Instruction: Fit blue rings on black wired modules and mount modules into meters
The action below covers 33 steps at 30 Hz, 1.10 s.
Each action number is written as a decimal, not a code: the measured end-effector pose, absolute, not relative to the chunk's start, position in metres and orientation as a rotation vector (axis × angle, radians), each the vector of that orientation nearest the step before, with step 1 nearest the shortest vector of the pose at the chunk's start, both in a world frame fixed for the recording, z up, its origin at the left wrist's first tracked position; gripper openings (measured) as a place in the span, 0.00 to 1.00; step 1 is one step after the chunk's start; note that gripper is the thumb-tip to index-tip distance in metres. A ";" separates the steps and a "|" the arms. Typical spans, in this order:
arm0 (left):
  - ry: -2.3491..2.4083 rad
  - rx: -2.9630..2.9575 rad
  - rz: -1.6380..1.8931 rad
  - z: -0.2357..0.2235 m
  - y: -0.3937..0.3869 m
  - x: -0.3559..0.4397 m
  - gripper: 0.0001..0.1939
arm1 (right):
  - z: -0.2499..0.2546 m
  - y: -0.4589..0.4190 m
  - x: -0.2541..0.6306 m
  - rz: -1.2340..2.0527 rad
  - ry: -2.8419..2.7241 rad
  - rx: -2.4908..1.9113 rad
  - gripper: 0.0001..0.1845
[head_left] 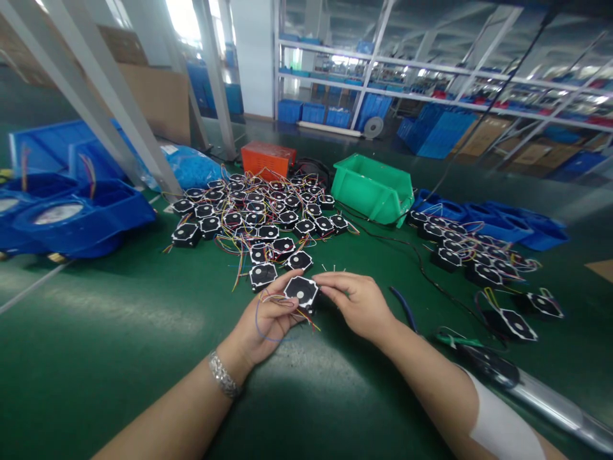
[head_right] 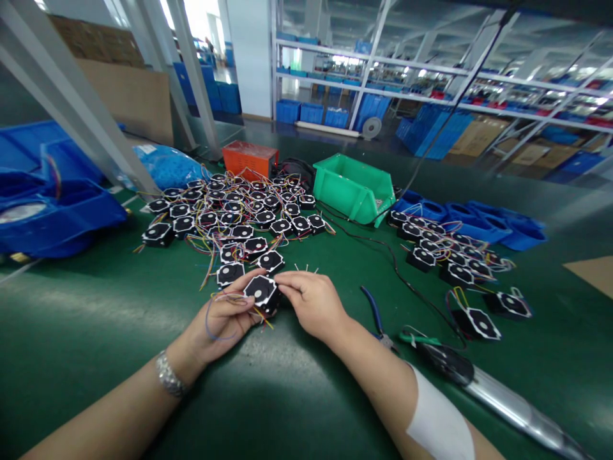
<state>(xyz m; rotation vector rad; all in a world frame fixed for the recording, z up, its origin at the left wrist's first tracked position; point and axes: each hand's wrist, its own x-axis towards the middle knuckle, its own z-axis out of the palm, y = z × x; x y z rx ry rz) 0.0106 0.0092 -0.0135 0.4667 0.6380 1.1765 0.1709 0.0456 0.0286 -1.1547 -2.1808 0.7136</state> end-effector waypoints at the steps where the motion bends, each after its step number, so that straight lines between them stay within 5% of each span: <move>1: 0.630 0.465 1.193 -0.013 0.010 0.010 0.25 | 0.030 0.048 0.173 0.718 -2.205 -1.143 0.11; 9: 0.638 0.448 1.219 -0.012 0.012 0.007 0.25 | 0.033 0.067 0.191 0.391 -2.562 -1.864 0.09; 14: 0.731 0.462 1.195 -0.011 0.011 0.011 0.22 | 0.021 0.068 0.188 0.188 -2.814 -1.881 0.08; 22: 0.787 0.516 1.166 -0.014 0.011 0.012 0.16 | 0.019 0.072 0.187 0.357 -2.897 -1.773 0.07; 30: 0.824 0.595 1.100 -0.008 0.009 0.012 0.15 | 0.031 0.057 0.176 1.018 -2.006 -1.410 0.07; 33: 0.822 0.597 1.099 -0.007 0.008 0.012 0.15 | 0.033 0.049 0.170 0.978 -1.957 -1.308 0.03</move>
